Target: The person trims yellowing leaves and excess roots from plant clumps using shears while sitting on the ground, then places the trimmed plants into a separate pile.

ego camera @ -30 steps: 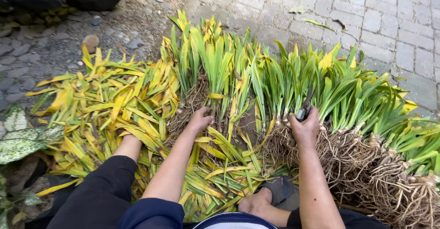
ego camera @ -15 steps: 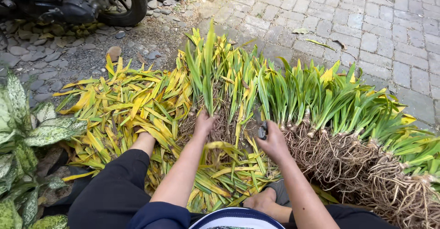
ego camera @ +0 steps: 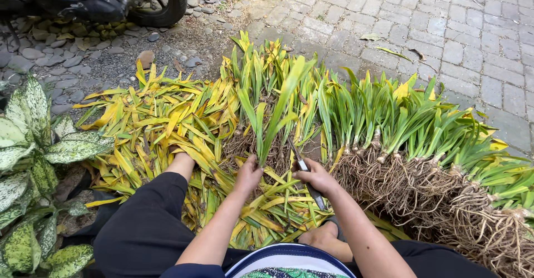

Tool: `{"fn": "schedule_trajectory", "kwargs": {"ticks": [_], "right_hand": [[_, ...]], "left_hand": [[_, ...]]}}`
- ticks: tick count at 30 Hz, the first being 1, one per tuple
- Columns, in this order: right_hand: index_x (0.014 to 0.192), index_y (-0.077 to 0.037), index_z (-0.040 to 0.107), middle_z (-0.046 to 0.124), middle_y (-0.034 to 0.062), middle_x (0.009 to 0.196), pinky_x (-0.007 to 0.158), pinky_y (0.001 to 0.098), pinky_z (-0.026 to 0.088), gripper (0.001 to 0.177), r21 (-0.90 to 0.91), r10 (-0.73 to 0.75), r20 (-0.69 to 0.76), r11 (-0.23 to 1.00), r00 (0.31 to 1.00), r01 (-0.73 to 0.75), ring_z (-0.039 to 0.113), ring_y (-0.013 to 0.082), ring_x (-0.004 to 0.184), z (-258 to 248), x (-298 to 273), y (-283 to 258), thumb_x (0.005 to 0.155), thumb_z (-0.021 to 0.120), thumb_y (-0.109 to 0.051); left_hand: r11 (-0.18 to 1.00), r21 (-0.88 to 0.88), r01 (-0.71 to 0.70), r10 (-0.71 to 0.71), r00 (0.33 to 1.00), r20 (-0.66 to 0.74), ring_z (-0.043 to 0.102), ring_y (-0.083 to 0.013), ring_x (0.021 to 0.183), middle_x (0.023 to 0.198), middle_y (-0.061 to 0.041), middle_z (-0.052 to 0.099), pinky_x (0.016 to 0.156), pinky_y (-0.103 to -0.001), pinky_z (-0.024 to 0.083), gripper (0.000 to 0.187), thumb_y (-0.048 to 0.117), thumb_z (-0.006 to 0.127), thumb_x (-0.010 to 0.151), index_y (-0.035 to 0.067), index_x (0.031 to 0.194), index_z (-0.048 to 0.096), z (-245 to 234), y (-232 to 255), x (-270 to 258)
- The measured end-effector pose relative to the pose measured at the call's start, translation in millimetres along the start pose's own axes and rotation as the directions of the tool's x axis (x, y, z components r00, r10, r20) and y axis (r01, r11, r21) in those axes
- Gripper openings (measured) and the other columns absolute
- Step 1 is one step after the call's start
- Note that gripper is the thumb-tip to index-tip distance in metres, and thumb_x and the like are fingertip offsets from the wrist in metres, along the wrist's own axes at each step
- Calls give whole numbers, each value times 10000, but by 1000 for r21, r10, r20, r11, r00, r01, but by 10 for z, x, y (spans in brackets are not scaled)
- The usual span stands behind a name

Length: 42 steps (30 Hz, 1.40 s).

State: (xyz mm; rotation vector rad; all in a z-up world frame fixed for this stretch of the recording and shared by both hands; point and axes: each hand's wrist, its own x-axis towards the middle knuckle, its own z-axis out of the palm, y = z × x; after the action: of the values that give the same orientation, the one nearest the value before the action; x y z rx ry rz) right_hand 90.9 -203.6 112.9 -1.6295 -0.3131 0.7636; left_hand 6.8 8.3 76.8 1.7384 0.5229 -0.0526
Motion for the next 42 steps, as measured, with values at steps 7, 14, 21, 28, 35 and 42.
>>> {"fn": "schedule_trajectory", "kwargs": {"ticks": [7, 14, 21, 28, 35, 42], "right_hand": [[1051, 10, 659, 707, 169, 914, 729, 353, 479, 427, -257, -6, 11, 966, 1000, 9, 636, 248, 838, -140, 190, 107, 669, 781, -138], [1316, 16, 533, 661, 245, 1106, 886, 462, 481, 703, -379, 10, -32, 925, 999, -21, 631, 365, 1075, -207, 226, 194, 689, 780, -188], [1310, -26, 542, 671, 216, 1074, 860, 420, 492, 703, -378, -125, -25, 920, 992, 106, 629, 313, 1036, -247, 272, 252, 681, 819, -170], [1278, -21, 569, 662, 108, 961, 774, 306, 501, 649, -132, -156, 15, 979, 988, 157, 608, 195, 891, -239, 241, 250, 675, 809, -38], [1304, -12, 560, 673, 237, 1079, 872, 434, 498, 689, -357, -174, 37, 918, 984, 175, 638, 329, 1025, -388, 291, 247, 678, 828, -122], [1222, -6, 623, 680, 148, 927, 783, 368, 501, 566, -132, -94, 79, 986, 992, 104, 602, 218, 857, -385, 216, 193, 688, 802, -61]], "left_hand": [[993, 111, 25, -21, 999, -38, 576, -297, 1215, 1204, -205, 652, 1013, -429, 477, 571, 156, 619, 874, 40, 1412, 464, -20, 44, -140], [1000, 5, -11, 11, 998, 55, 590, -339, 1188, 1194, -274, 632, 1002, -456, 475, 575, 59, 607, 869, -48, 1406, 429, 18, -41, -96], [980, -167, -109, 132, 983, 129, 628, -301, 1099, 1140, -295, 643, 952, -431, 505, 562, -1, 605, 832, -120, 1356, 440, 34, -452, 297], [977, -176, -117, 140, 982, 128, 662, -245, 1036, 1103, -247, 673, 896, -377, 536, 551, -10, 628, 823, -91, 1343, 468, 17, -580, 367], [980, -140, -141, 162, 975, 150, 681, -207, 987, 1056, -206, 701, 854, -342, 554, 521, -20, 627, 808, -29, 1320, 532, -31, -622, 411], [979, 149, -143, 134, 989, 69, 592, -307, 1185, 1256, -209, 621, 986, -399, 496, 509, 70, 622, 828, 11, 1329, 550, -51, -78, -71]]}}
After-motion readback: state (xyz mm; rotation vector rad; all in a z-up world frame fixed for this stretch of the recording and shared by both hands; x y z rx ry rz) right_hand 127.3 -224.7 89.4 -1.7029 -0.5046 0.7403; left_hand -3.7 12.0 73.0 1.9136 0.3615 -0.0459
